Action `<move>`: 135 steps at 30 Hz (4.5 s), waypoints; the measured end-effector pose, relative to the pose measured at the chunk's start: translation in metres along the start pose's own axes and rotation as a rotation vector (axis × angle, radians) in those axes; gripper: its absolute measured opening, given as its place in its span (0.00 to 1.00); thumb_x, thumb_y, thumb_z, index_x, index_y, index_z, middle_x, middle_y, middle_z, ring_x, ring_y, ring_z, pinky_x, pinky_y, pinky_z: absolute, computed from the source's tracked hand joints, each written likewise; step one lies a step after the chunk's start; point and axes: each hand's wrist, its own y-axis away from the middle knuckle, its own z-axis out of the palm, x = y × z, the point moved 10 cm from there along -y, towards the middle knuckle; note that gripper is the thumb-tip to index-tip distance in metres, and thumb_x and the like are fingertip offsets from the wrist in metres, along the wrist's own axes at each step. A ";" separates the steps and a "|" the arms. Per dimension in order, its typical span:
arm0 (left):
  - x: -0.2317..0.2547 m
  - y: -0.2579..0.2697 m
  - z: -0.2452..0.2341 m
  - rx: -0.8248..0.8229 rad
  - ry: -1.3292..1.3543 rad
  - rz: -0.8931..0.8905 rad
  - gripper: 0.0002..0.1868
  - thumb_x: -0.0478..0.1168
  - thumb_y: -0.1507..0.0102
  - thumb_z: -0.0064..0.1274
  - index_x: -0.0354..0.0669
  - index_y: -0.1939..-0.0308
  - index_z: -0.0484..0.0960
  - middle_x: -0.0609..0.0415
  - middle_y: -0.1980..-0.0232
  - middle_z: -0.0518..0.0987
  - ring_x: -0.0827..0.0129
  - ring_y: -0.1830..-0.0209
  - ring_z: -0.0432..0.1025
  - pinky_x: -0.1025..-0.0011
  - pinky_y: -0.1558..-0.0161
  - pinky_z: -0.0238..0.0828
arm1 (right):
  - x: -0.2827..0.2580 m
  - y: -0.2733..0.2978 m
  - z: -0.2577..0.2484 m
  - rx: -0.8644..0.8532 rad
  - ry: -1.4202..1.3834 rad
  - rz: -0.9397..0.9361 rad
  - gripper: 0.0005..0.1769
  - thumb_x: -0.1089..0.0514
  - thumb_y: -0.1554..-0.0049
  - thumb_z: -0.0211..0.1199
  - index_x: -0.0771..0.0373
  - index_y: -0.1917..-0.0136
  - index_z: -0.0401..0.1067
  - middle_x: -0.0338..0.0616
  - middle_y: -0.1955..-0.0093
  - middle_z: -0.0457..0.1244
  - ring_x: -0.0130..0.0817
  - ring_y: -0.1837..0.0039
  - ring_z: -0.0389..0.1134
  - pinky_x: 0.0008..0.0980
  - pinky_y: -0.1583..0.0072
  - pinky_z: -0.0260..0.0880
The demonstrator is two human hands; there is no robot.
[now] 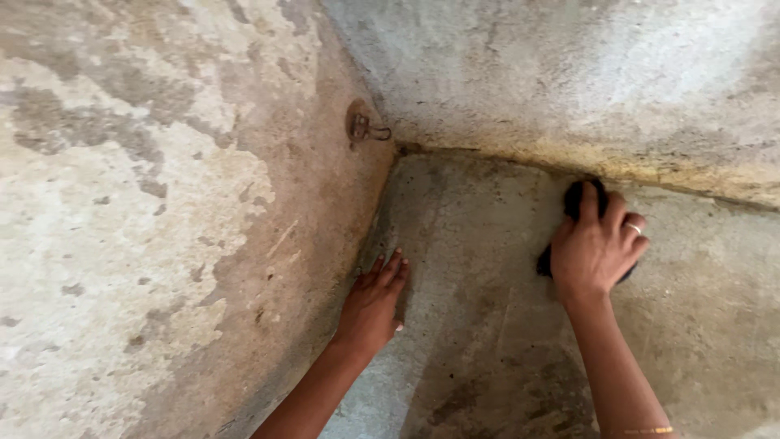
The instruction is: The person scrubs a concrete floor and wall corner using a black cloth. They move a plastic bag aside to access the area and continue scrubbing near a drain and various cleaning supplies.
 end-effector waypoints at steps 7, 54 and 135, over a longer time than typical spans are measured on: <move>-0.002 0.001 -0.001 -0.030 -0.011 0.029 0.58 0.39 0.47 0.71 0.44 0.21 0.49 0.54 0.16 0.39 0.56 0.17 0.39 0.56 0.23 0.40 | -0.046 0.029 0.007 -0.016 0.031 -0.044 0.40 0.50 0.40 0.60 0.58 0.17 0.57 0.60 0.24 0.53 0.68 0.30 0.54 0.63 0.36 0.56; -0.012 -0.003 0.009 0.035 0.019 0.058 0.55 0.38 0.47 0.70 0.42 0.22 0.52 0.52 0.16 0.43 0.54 0.18 0.42 0.54 0.25 0.45 | -0.259 0.012 0.037 0.098 -0.057 -0.639 0.34 0.57 0.47 0.62 0.51 0.26 0.69 0.42 0.30 0.61 0.53 0.32 0.59 0.58 0.36 0.60; -0.043 0.031 -0.086 0.737 0.387 0.098 0.13 0.22 0.43 0.43 0.34 0.56 0.76 0.39 0.42 0.78 0.45 0.39 0.72 0.57 0.39 0.70 | -0.241 0.183 -0.002 -0.372 -0.440 -1.181 0.28 0.57 0.57 0.68 0.49 0.41 0.77 0.36 0.36 0.63 0.47 0.31 0.56 0.54 0.33 0.56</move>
